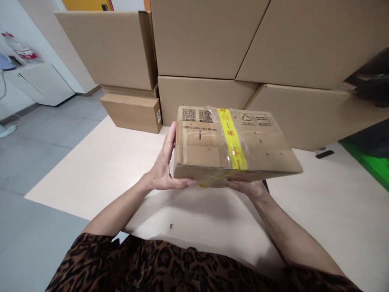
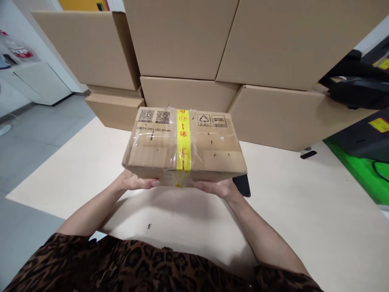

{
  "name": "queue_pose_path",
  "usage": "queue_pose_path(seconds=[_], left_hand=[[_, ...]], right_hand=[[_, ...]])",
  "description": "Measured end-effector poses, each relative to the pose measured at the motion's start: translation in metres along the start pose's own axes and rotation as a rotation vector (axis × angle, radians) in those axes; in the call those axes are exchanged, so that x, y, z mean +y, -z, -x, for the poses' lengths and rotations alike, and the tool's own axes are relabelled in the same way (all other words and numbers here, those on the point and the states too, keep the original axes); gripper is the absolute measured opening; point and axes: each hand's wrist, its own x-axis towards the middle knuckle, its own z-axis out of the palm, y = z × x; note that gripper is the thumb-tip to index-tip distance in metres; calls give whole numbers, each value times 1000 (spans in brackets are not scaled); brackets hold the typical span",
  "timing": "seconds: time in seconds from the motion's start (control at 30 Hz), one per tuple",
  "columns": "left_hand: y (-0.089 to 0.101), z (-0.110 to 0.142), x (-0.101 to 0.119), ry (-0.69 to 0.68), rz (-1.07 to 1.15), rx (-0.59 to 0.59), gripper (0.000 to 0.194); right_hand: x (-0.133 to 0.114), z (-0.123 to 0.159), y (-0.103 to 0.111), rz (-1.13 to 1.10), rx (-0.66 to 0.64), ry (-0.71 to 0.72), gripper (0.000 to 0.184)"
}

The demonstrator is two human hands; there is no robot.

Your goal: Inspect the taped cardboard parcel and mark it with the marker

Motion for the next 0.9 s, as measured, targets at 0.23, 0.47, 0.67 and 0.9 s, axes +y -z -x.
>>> queue_pose_path(seconds=[0.23, 0.47, 0.67, 0.9], left_hand=[[16, -1, 8, 64, -34, -144, 133], [10, 7, -8, 176, 84, -295, 130], [3, 10, -7, 433, 232, -141, 107], [-1, 9, -7, 526, 436, -144, 86]], right_hand=[[-23, -13, 7, -130, 92, 190, 115], [-29, -10, 10, -128, 378, 86, 98], [-15, -18, 25, -373, 342, -65, 75], [-29, -35, 14, -691, 577, -199, 31]])
